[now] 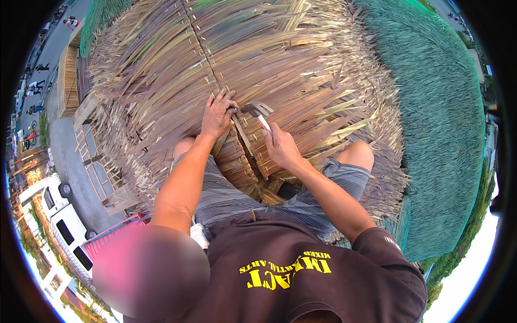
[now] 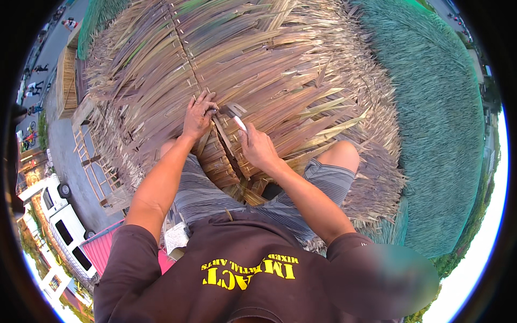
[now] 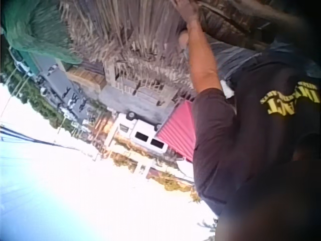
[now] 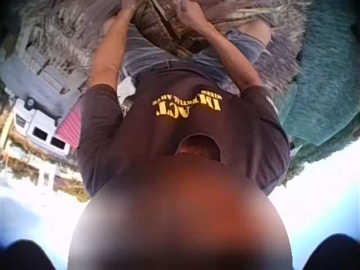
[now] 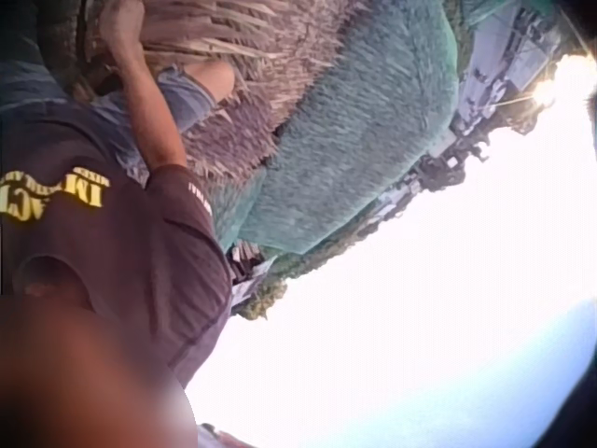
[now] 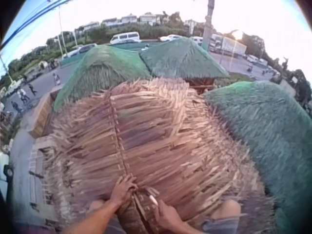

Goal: The person is on a thatched roof, using a hammer to drive nails into wooden battens to secure layers of dried palm leaves. They repeatedly position the leaves, align them with the underlying structure, and hammer fasteners to hold the thatch in place.

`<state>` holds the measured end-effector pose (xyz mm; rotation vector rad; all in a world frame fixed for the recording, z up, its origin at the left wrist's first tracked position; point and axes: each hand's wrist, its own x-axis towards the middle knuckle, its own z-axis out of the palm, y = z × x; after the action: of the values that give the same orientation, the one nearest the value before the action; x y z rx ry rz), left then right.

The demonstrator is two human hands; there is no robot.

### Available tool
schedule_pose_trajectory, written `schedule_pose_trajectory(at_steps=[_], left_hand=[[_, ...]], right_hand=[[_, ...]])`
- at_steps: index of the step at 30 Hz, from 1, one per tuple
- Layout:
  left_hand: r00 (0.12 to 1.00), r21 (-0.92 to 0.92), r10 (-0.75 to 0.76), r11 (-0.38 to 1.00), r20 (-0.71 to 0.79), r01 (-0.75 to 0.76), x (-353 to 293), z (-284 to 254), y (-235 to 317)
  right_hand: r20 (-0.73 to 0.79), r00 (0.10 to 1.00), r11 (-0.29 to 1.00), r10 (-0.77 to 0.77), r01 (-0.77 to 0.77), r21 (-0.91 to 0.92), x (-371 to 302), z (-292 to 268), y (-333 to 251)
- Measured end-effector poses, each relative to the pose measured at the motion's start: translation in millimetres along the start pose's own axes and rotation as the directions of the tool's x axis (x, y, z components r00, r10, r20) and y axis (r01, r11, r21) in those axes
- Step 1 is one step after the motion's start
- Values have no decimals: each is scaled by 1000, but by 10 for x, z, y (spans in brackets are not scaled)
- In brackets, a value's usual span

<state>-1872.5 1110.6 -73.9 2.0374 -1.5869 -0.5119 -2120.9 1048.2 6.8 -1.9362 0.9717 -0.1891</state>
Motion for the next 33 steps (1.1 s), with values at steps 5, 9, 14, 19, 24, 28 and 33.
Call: schedule_pose_trajectory(at_steps=[5, 9, 14, 19, 24, 28, 33], left_hand=[[998, -9, 42, 999, -47, -43, -31, -2, -9], [996, 11, 68, 998, -49, -68, -27, -26, 6], [997, 41, 63, 997, -43, -61, -31, -42, 47], [998, 63, 57, 996, -12, -56, -25, -75, 54], [999, -28, 13, 1000, 34, -12, 30, -114, 3], [999, 4, 38, 999, 33, -38, 25, -162, -22], [985, -16, -81, 996, 151, 84, 140, -238, -62]], right_hand=[[-53, 983, 982, -173, 168, -88, 80, 54, -132], [41, 999, 959, -27, 37, -281, 187, 125, -148], [-61, 991, 974, -120, 105, -203, 206, 153, -75], [-28, 997, 973, -78, 70, -220, 209, 185, -3], [32, 999, 960, -20, 28, -278, 225, 192, 21], [-125, 975, 977, -186, 169, -132, 212, 214, 23], [-18, 999, 962, -51, 44, -268, 297, 254, 73]])
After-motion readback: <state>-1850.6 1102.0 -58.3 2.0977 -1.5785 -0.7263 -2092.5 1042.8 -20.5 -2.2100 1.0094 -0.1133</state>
